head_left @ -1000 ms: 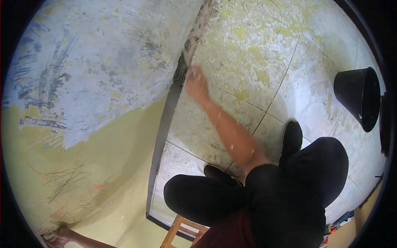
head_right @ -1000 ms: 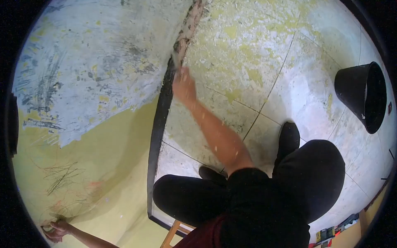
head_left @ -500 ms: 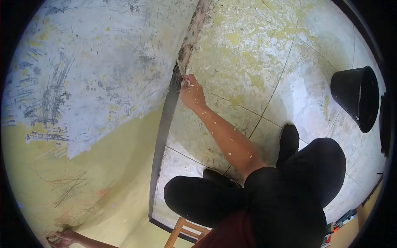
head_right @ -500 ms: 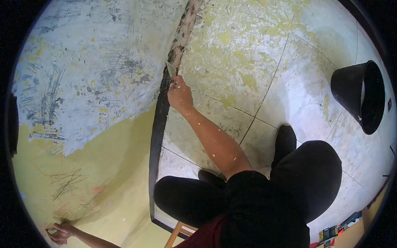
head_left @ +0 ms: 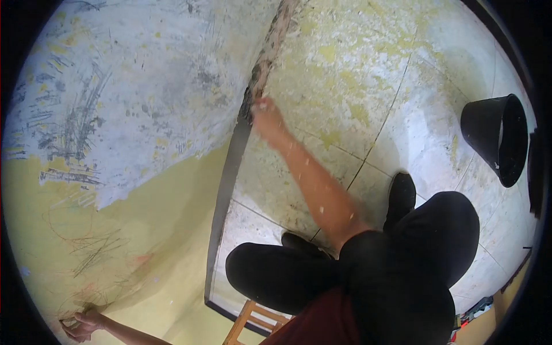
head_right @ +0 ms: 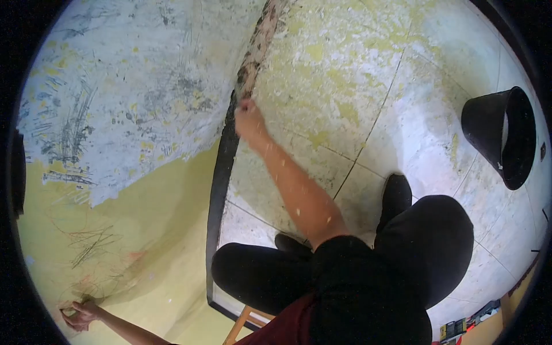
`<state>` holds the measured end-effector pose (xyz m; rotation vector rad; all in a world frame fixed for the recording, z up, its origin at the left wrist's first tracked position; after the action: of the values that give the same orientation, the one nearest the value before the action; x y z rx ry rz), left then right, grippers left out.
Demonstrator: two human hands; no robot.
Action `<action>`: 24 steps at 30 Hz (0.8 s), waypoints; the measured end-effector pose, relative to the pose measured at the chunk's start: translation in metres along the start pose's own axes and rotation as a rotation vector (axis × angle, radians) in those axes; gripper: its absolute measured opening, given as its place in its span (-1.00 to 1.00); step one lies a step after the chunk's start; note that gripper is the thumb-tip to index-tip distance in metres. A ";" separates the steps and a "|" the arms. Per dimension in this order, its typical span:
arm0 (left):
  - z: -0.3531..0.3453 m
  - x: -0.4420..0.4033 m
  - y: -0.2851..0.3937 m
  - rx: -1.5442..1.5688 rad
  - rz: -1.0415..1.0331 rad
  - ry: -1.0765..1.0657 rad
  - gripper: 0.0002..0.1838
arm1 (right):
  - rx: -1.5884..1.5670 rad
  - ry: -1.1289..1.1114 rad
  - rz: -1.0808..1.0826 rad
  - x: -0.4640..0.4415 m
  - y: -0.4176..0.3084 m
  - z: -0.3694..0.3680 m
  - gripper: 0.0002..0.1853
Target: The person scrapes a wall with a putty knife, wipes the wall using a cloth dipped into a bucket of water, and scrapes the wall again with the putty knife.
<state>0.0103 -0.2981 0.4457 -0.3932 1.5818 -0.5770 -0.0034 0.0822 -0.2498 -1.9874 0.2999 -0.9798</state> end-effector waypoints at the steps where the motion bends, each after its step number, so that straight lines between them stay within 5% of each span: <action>1: -0.002 0.000 0.002 0.008 -0.019 -0.007 -0.08 | 0.076 -0.003 0.088 -0.003 0.018 -0.011 -0.73; 2: -0.004 -0.001 0.003 0.016 -0.037 -0.015 -0.07 | 0.154 0.001 0.175 0.002 0.017 -0.020 -0.70; 4: -0.003 0.001 -0.015 -0.018 -0.030 0.003 -0.07 | -0.273 0.005 0.099 0.018 0.029 -0.033 -0.71; 5: -0.002 0.002 -0.023 -0.026 -0.015 0.010 -0.07 | -0.194 0.043 0.278 0.019 0.029 -0.033 -0.72; 8: -0.002 0.000 -0.007 0.020 0.014 -0.009 -0.10 | 0.084 0.077 0.182 0.053 0.070 -0.054 -0.76; 13: 0.002 0.001 0.019 0.081 0.016 -0.016 -0.14 | -0.144 0.171 0.162 0.015 0.113 -0.050 -0.78; 17: 0.001 0.002 0.007 0.056 0.100 0.000 -0.13 | 0.093 0.025 0.347 0.001 0.072 -0.004 -0.77; 20: 0.000 0.002 0.008 0.147 0.003 -0.053 -0.13 | 0.273 -0.098 0.301 0.076 0.100 -0.029 -0.74; 24: -0.005 0.001 -0.024 0.090 0.014 -0.047 -0.14 | 0.274 -0.058 0.299 0.068 0.113 -0.026 -0.72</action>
<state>0.0028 -0.3176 0.4590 -0.3250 1.5072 -0.6219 0.0396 -0.0371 -0.2959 -1.6619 0.3958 -0.7289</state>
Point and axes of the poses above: each hand's wrist, its own x-axis away from the middle knuckle, its own z-axis out of the back of the hand, y = z × x, the point moved 9 cm from there along -x, towards the middle knuckle, and after that the axes turned 12 degrees about z, right-handed, at the moved point
